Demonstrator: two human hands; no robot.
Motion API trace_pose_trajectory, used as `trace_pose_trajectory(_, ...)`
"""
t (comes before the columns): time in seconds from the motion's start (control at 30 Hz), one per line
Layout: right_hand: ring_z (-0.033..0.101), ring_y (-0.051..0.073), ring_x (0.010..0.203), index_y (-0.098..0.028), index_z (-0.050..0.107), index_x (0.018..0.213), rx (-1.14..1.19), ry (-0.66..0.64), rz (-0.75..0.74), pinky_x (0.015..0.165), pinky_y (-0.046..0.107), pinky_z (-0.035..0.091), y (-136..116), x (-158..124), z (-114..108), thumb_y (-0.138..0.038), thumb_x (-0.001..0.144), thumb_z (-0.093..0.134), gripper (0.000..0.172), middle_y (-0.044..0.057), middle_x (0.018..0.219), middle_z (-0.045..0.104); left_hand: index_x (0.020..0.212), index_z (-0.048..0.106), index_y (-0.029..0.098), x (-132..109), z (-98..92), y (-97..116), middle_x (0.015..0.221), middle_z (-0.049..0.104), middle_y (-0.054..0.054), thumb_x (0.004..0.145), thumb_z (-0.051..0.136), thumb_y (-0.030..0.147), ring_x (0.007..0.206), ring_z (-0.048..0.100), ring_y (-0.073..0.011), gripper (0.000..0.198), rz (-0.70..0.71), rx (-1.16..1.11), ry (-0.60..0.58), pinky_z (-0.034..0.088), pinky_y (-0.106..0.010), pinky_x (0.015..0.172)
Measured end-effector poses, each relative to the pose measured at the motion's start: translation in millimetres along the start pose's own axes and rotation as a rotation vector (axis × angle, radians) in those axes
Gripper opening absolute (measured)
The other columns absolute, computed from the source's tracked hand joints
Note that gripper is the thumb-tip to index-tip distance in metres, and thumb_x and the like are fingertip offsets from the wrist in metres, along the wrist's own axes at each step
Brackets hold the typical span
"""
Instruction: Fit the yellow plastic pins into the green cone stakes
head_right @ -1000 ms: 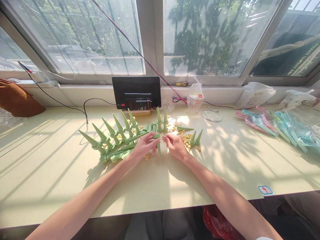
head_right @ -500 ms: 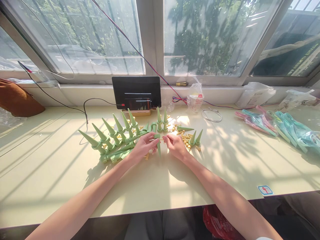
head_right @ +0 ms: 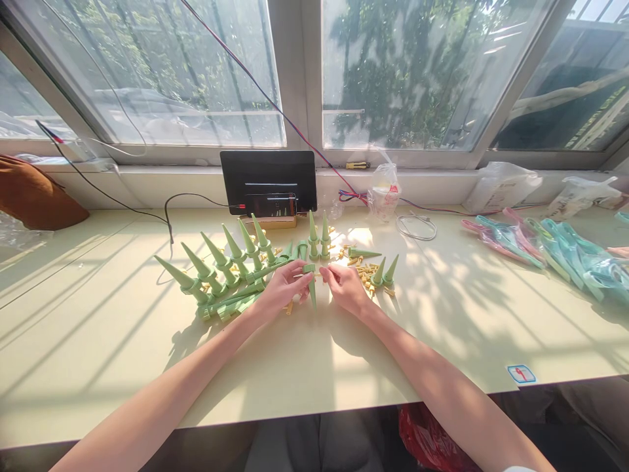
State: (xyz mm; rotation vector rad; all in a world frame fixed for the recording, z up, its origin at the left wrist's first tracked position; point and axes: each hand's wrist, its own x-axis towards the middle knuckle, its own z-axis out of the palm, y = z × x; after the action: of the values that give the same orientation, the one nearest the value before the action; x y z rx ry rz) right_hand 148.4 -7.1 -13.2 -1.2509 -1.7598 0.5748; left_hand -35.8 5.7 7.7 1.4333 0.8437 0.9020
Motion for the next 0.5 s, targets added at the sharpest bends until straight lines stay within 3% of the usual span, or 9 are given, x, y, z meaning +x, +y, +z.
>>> trace_pose_trajectory(0.5,0.039,0.011,0.051,-0.019,0.047,0.062,-0.012,-0.016,-0.002,0.053,0.025,0.03,0.7,0.1,0.4,-0.046,0.098,0.041,0.046,-0.003,0.053,0.042,0.095,0.06,0.018,-0.2,0.8,1.0,0.076,0.059,0.0,0.08,0.071,0.048,0.049,0.054,-0.0085,0.035,-0.003,-0.006,-0.008,0.044,-0.024,0.048)
